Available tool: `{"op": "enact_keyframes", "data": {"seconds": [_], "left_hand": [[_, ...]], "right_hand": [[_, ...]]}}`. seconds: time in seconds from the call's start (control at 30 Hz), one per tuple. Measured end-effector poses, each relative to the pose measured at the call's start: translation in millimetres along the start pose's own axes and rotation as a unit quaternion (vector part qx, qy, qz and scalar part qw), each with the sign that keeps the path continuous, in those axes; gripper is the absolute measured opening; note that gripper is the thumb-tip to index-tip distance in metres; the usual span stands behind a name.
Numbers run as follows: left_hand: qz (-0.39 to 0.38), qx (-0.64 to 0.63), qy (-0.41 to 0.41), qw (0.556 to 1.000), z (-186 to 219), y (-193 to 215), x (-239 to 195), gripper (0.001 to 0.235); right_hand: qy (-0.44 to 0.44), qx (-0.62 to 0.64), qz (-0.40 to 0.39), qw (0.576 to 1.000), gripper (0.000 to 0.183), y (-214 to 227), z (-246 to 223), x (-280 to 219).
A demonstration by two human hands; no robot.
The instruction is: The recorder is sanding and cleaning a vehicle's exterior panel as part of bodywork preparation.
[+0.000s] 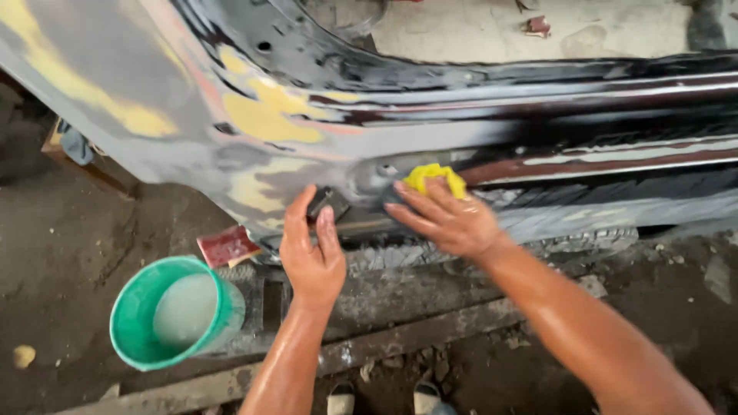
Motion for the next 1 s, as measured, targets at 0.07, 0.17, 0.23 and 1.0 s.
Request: {"op": "enact_keyframes", "data": {"seconds": [0.07,0.17,0.23,1.0], "left_hand": [[0.003,0.023,-0.005,1.0,3,-7,-6,0.033],[0.034,0.065,-0.042,0.996,15,-10,-4,0.036],[0.057,0.091,-0.051,0.993,20,-5,-17,0.037],[0.033,0.136,-0.192,0.971,67,67,39,0.03]], "right_hand": [[-0.015,-0.023,0.013,1.0,0.063,-6,26,-52],[-0.098,-0.041,-0.043,0.993,0.061,-33,82,-126],[-0.158,-0.014,-0.124,0.979,0.06,-52,101,-162],[-0.033,0.065,0.113,0.991,0.065,90,47,65]]}}
Point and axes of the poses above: each hand's wrist, its own x-axis towards the middle knuckle, its own y-axis out of the back of the hand, z = x × y, the point moved 9 cm from there along x, towards the middle knuckle, and after that the axes turned 12 degrees about -z, right-handed, at the moved point
